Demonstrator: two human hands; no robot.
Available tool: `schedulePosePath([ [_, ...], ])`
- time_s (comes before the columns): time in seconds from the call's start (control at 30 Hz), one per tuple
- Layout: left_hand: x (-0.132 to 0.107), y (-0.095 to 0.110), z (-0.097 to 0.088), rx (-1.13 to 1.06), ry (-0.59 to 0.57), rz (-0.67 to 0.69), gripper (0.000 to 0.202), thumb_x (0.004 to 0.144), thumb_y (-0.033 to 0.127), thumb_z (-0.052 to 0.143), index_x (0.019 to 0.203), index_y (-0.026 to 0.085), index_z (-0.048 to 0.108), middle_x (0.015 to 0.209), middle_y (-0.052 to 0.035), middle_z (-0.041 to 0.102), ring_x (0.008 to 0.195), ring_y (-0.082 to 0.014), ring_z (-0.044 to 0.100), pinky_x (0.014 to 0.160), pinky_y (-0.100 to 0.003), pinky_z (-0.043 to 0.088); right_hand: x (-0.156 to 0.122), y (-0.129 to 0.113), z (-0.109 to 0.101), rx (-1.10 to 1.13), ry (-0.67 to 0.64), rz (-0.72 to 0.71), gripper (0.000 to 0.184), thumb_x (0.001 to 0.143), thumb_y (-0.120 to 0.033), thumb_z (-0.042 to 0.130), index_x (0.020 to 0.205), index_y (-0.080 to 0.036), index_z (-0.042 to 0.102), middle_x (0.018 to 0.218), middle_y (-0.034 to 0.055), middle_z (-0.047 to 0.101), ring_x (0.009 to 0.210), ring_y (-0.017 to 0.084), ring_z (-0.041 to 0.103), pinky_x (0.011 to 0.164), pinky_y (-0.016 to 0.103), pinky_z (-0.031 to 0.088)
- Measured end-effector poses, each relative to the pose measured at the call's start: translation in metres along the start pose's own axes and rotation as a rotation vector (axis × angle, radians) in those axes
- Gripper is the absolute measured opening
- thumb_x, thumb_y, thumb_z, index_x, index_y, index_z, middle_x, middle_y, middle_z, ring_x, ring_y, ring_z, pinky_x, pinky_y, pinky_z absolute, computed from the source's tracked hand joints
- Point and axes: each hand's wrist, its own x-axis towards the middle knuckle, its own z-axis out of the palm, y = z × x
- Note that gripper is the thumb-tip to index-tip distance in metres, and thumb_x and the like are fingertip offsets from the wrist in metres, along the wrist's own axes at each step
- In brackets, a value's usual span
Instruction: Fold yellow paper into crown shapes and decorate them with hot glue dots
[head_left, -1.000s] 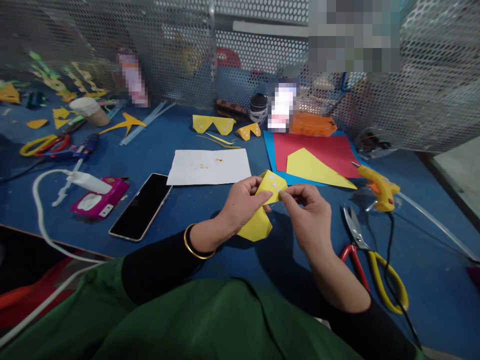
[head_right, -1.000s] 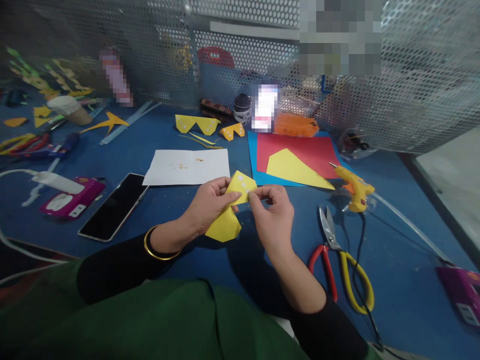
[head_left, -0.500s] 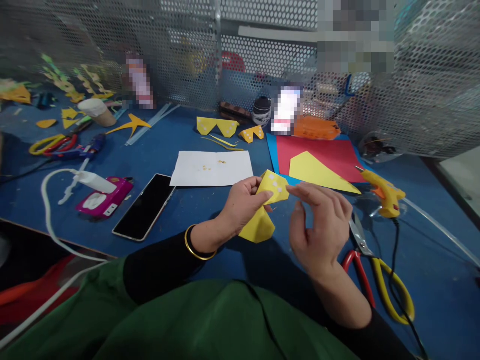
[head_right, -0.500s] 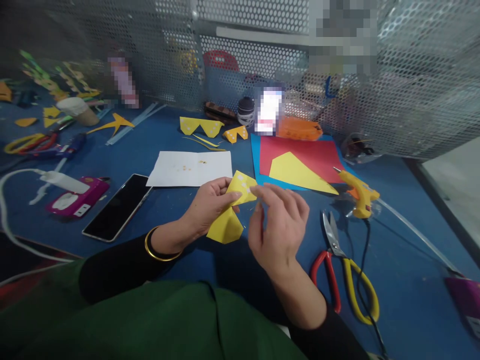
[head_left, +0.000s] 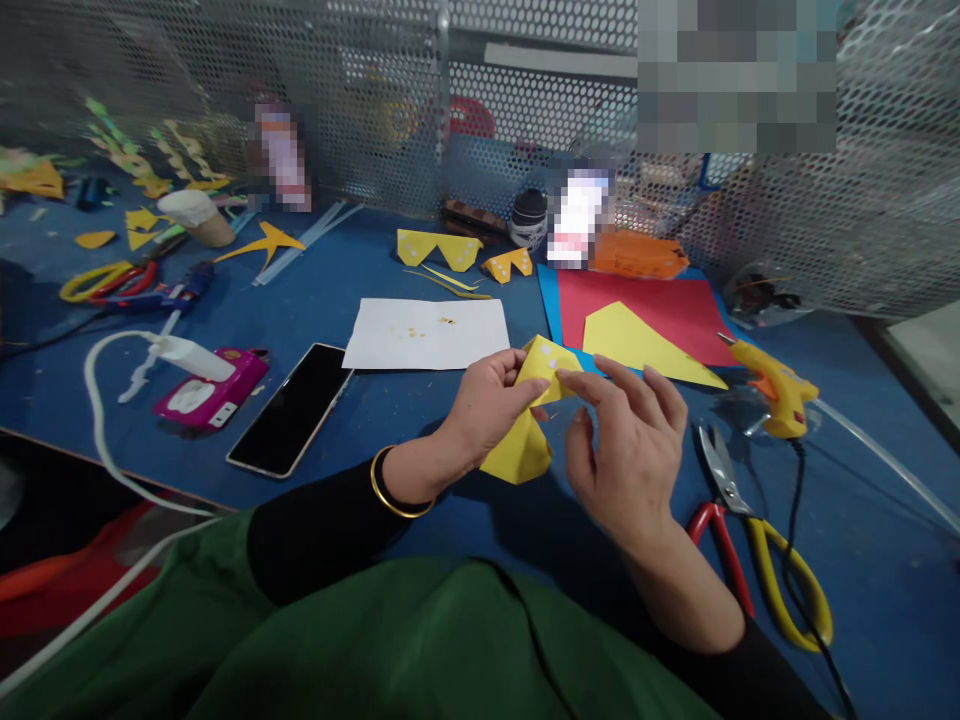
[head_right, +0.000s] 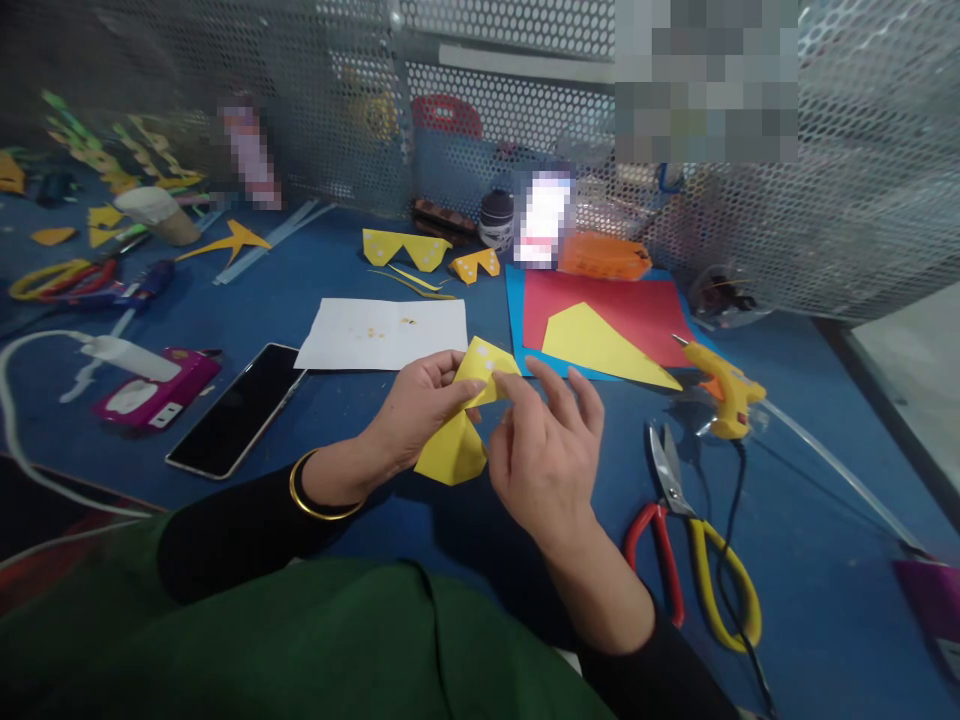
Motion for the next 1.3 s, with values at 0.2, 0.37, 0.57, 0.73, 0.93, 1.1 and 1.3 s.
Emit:
schedulePosePath([
  [0.2,0.0001,0.0008,-0.0003,0.001,-0.005,-0.003,0.009,0.080,0.014,0.066,0.089,0.014,0.065,0.071,0.0018,0.067,0.053,-0.0067,0.058,0.054,-0.019,0.049,0.0004,0.0003,-0.0009,0.028,0.000,0.016,0.041,0.083,-0.008,0.052,0.120,-0.025,0.060,0.106,0.0028,0.076,0.120,0.023,0.065,0.115,0.045,0.034],
  [0.37,0.0007,0.0005,-0.0011,-0.006,-0.006,-0.021,0.010,0.080,0.015,0.067,0.089,0.015,0.065,0.076,0.0003,0.069,0.051,-0.0066,0.060,0.052,-0.019,0.046,0.0011,0.0010,-0.0054,0.044,0.108,0.079,0.039,0.085,-0.008,0.049,0.119,-0.025,0.060,0.107,0.0038,0.076,0.114,0.024,0.068,0.110,0.047,0.039],
  [0.57,-0.0002,0.0012,-0.0007,0.001,-0.001,-0.012,0.010,0.080,0.016,0.067,0.089,0.015,0.065,0.073,0.0009,0.067,0.050,-0.0065,0.059,0.053,-0.019,0.045,0.0018,0.0006,-0.0036,0.047,0.062,0.039,0.037,0.085,-0.009,0.049,0.117,-0.027,0.059,0.103,0.0009,0.076,0.112,0.023,0.069,0.110,0.045,0.039],
  [0.73,-0.0008,0.0014,-0.0010,0.006,-0.002,-0.002,0.010,0.080,0.017,0.067,0.090,0.015,0.065,0.075,0.0008,0.068,0.051,-0.0064,0.059,0.054,-0.020,0.046,0.0011,-0.0003,-0.0016,0.023,0.038,0.031,0.039,0.083,-0.008,0.051,0.115,-0.028,0.060,0.103,0.0002,0.077,0.114,0.023,0.068,0.112,0.045,0.036],
  [0.93,0.0000,0.0005,-0.0018,-0.002,-0.010,-0.005,0.011,0.079,0.017,0.068,0.089,0.015,0.065,0.075,0.0007,0.067,0.050,-0.0066,0.060,0.053,-0.019,0.046,0.0020,-0.0001,-0.0045,0.062,0.074,0.056,0.037,0.083,-0.007,0.051,0.113,-0.025,0.062,0.101,0.0018,0.077,0.111,0.023,0.069,0.111,0.046,0.038],
  [1.1,0.0007,-0.0009,-0.0024,0.000,-0.014,0.003,0.012,0.078,0.017,0.068,0.089,0.014,0.064,0.076,0.0007,0.068,0.052,-0.0063,0.059,0.054,-0.019,0.047,0.0023,0.0003,-0.0047,0.041,0.065,0.048,0.039,0.083,-0.008,0.050,0.116,-0.027,0.060,0.103,0.0015,0.076,0.112,0.024,0.069,0.110,0.046,0.038],
  [1.3,0.0002,0.0004,-0.0016,0.004,-0.014,0.009,0.012,0.078,0.017,0.068,0.089,0.015,0.065,0.077,0.0006,0.068,0.055,-0.0071,0.058,0.057,-0.021,0.051,0.0019,0.0001,-0.0029,0.041,-0.002,0.009,0.044,0.082,-0.007,0.050,0.120,-0.028,0.057,0.108,0.0010,0.076,0.119,0.023,0.066,0.113,0.045,0.036],
])
